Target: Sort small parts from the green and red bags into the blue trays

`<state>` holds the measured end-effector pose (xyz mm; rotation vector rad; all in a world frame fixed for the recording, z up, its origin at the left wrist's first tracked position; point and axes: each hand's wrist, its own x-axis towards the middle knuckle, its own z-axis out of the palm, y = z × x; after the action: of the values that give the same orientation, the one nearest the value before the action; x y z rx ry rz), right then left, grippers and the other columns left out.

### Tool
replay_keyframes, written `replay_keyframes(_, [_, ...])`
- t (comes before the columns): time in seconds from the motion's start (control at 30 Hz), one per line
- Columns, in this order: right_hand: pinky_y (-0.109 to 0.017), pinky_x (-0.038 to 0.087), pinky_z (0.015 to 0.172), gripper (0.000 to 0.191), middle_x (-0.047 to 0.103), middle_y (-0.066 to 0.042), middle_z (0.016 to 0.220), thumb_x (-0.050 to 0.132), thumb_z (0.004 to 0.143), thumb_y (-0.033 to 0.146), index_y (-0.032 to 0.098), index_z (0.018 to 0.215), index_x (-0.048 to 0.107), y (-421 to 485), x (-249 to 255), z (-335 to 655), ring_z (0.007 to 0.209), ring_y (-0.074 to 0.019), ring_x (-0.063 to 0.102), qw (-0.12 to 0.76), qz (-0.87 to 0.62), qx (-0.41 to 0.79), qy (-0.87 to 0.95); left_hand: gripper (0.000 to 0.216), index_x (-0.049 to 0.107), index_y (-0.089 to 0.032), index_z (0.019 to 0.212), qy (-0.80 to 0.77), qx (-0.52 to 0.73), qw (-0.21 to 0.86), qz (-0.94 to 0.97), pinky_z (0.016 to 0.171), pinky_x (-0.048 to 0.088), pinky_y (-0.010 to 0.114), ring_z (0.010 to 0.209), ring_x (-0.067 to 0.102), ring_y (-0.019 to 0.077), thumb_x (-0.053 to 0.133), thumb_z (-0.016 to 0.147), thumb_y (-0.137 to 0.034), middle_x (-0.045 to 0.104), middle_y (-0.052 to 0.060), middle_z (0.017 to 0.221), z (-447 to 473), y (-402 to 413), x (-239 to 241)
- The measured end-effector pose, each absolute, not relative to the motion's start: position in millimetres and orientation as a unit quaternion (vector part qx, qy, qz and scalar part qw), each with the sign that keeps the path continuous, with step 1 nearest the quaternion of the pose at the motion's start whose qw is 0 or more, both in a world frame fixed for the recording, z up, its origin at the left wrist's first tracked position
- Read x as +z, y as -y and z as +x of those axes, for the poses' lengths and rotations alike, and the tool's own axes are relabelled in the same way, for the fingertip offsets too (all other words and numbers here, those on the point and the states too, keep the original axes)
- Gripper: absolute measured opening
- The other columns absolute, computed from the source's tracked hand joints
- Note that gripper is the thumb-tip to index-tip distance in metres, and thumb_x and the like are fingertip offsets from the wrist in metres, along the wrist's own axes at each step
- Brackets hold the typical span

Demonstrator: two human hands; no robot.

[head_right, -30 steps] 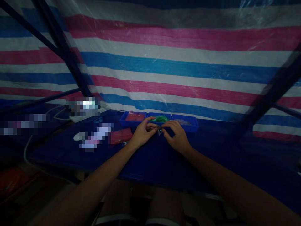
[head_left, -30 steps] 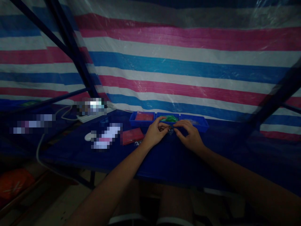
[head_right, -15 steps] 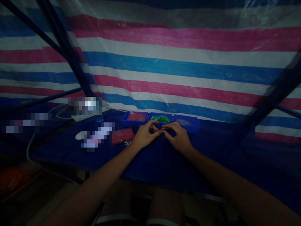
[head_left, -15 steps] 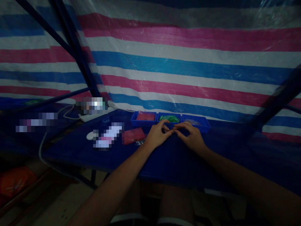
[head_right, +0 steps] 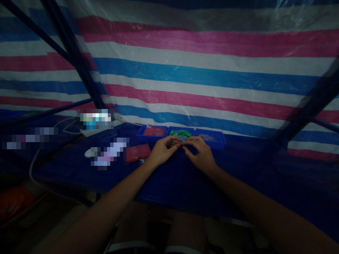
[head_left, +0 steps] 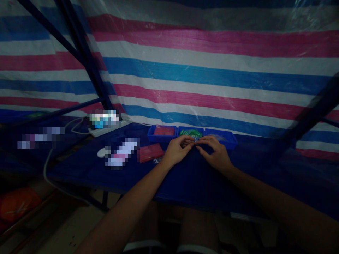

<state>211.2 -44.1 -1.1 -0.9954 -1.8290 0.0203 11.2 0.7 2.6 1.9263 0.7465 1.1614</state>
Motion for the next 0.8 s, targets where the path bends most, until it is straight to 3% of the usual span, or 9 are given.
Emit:
replay_keyframes(0.1, [-0.051, 0.052, 0.102, 0.018, 0.072, -0.006, 0.112, 0.066, 0.092, 0.027, 0.029, 0.109, 0.072, 44, 2, 212, 0.113, -0.0268, 0.065, 0.521, -0.414, 0.000, 0.747, 0.019, 0.062, -0.017, 0.109, -0.291, 0.468, 0.390, 0.738, 0.082, 0.056, 0.030, 0.089, 0.072, 0.0170, 0.067, 0.092, -0.022, 0.074, 0.007, 0.097, 12, -3, 0])
replay_keyframes(0.23, [-0.052, 0.049, 0.107, 0.019, 0.067, -0.006, 0.131, 0.063, 0.094, 0.028, 0.029, 0.110, 0.074, 44, 4, 213, 0.122, -0.0261, 0.063, 0.525, -0.401, 0.026, 0.750, 0.035, 0.053, -0.020, 0.120, -0.278, 0.463, 0.415, 0.732, 0.083, 0.057, 0.031, 0.089, 0.073, 0.0171, 0.069, 0.090, -0.018, 0.075, 0.006, 0.098, 13, -2, 0])
replay_keyframes(0.37, [-0.050, 0.052, 0.104, 0.023, 0.074, -0.005, 0.120, 0.058, 0.097, 0.030, 0.029, 0.115, 0.073, 47, 5, 211, 0.115, -0.0246, 0.068, 0.513, -0.388, 0.081, 0.762, 0.043, 0.049, -0.021, 0.127, -0.278, 0.465, 0.417, 0.730, 0.088, 0.057, 0.034, 0.095, 0.074, 0.0189, 0.069, 0.089, -0.016, 0.076, 0.008, 0.104, 13, 0, 1])
replay_keyframes(0.47, [-0.051, 0.050, 0.107, 0.028, 0.071, -0.005, 0.125, 0.057, 0.097, 0.029, 0.029, 0.122, 0.069, 48, 7, 212, 0.120, -0.0255, 0.065, 0.515, -0.400, 0.059, 0.756, 0.044, 0.049, -0.021, 0.130, -0.306, 0.480, 0.371, 0.734, 0.091, 0.057, 0.036, 0.099, 0.073, 0.0197, 0.068, 0.090, -0.018, 0.075, 0.010, 0.111, 11, 0, 5])
replay_keyframes(0.6, [-0.059, 0.042, 0.112, 0.041, 0.062, -0.011, 0.137, 0.059, 0.095, 0.031, 0.026, 0.136, 0.059, 39, 3, 222, 0.130, -0.0314, 0.055, 0.514, -0.451, -0.040, 0.729, 0.036, 0.053, -0.020, 0.129, -0.343, 0.495, 0.276, 0.749, 0.088, 0.056, 0.035, 0.096, 0.071, 0.0190, 0.062, 0.095, -0.021, 0.074, 0.008, 0.107, 5, 1, 9])
replay_keyframes(0.7, [-0.070, 0.032, 0.113, 0.065, 0.048, -0.021, 0.149, 0.066, 0.090, 0.039, 0.018, 0.147, 0.045, 27, -9, 232, 0.139, -0.0412, 0.042, 0.492, -0.522, -0.111, 0.688, 0.030, 0.057, -0.019, 0.126, -0.339, 0.478, 0.225, 0.778, 0.082, 0.055, 0.032, 0.091, 0.070, 0.0178, 0.058, 0.096, -0.022, 0.073, 0.006, 0.101, 3, 3, 12])
replay_keyframes(0.8, [-0.076, 0.028, 0.110, 0.058, 0.054, -0.020, 0.141, 0.068, 0.087, 0.045, 0.019, 0.137, 0.055, 19, -22, 240, 0.133, -0.0438, 0.045, 0.444, -0.539, -0.133, 0.703, 0.028, 0.059, -0.019, 0.124, -0.331, 0.463, 0.197, 0.798, 0.080, 0.054, 0.030, 0.089, 0.069, 0.0171, 0.056, 0.097, -0.020, 0.072, 0.004, 0.099, 3, 5, 12])
